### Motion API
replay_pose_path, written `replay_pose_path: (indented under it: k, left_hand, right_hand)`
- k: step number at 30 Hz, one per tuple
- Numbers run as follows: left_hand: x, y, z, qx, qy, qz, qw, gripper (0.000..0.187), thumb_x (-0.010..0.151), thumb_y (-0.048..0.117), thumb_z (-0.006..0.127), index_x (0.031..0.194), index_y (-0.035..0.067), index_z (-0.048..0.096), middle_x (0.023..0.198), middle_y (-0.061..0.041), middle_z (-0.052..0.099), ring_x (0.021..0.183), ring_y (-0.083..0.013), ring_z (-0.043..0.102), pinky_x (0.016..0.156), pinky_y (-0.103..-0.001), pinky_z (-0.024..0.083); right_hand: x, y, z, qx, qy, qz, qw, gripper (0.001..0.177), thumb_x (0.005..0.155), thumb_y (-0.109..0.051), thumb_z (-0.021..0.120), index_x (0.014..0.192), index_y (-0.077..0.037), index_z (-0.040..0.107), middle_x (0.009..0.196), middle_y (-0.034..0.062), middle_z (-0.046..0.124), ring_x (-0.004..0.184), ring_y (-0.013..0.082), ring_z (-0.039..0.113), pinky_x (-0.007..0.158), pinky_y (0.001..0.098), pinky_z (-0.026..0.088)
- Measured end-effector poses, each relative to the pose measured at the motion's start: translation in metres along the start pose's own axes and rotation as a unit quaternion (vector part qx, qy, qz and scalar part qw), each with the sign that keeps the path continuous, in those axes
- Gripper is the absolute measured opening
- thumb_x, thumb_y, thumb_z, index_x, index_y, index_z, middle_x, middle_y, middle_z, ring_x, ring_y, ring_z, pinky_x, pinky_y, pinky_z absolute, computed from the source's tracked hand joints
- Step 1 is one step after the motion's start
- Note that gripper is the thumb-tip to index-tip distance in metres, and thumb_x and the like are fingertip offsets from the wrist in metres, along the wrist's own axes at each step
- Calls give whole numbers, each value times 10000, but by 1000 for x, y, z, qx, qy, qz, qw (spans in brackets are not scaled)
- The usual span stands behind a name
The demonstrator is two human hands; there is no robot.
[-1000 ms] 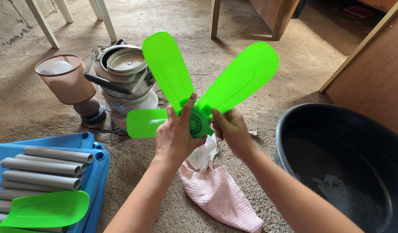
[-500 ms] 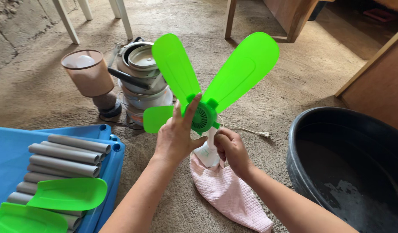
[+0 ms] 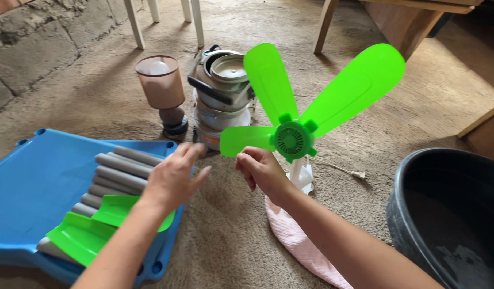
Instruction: The person wipes a small white fan base with a pink cloth, then attaches green fan blades one by one to the motor hub. The person secures each blade and adjusts the assembly on the floor.
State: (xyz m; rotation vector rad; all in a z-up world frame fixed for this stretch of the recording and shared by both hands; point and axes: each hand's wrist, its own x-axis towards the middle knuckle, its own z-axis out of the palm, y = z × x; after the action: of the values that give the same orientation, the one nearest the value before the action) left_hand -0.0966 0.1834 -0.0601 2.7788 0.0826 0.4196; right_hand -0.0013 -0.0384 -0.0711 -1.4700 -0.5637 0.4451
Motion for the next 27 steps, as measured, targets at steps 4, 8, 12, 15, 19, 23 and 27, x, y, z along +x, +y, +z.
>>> replay_pose_path:
  k: [4,8,12,15,19,23,27]
  left_hand:
    - [-29,-62,10,187,-148,24,971,467,798,122,722,1193,368,686,1422,-3,530,1310,-274,537,1014,-453,485]
    - [-46,-93,34,229,-176,-4,957,715,726,12,684,1318,412,669,1607,-35,388,1346,-281,391,995,-492,393]
    - [-41,-98,44,233,-116,22,965,387,788,131,664,1083,368,742,1559,-25,429,1386,-264,398,1047,-507,365]
    - [-33,-88,29,216,-48,73,973,216,810,171,647,952,304,742,1352,-7,609,1267,-238,524,1036,-533,368]
    - [-15,-50,-1,150,-9,113,982,193,889,106,610,1035,201,693,970,-10,717,1017,-235,675,918,-458,474]
    - [7,8,-19,-21,84,210,974,247,868,78,634,1102,144,680,937,-79,722,924,-299,696,809,-437,528]
    - [18,57,-23,-146,92,183,968,211,923,146,646,1130,101,648,950,-115,728,918,-329,711,776,-454,550]
  right_hand:
    - [17,-6,11,-10,-13,61,998,273,984,-243,591,812,-36,633,584,-1,548,435,104,517,386,266,430]
    - [32,-14,17,-25,-12,100,995,262,966,-263,600,819,-50,643,586,6,564,449,110,552,399,274,456]
    - [39,-18,26,-21,-20,112,993,254,965,-272,608,831,-60,647,611,-4,572,486,103,573,427,278,489]
    - [33,-16,30,-42,-45,115,992,260,968,-299,619,876,-57,647,643,15,596,519,112,594,446,275,496]
    - [12,-9,24,-133,-58,138,980,230,930,-289,666,1043,-89,671,794,12,654,639,95,640,510,279,554]
    - [-6,-10,15,-170,-108,105,974,392,852,-243,762,1198,-125,621,940,2,688,736,89,653,570,279,574]
    - [-12,-22,-7,-151,-60,79,983,358,906,-230,719,1198,-35,648,966,80,742,773,149,712,600,312,603]
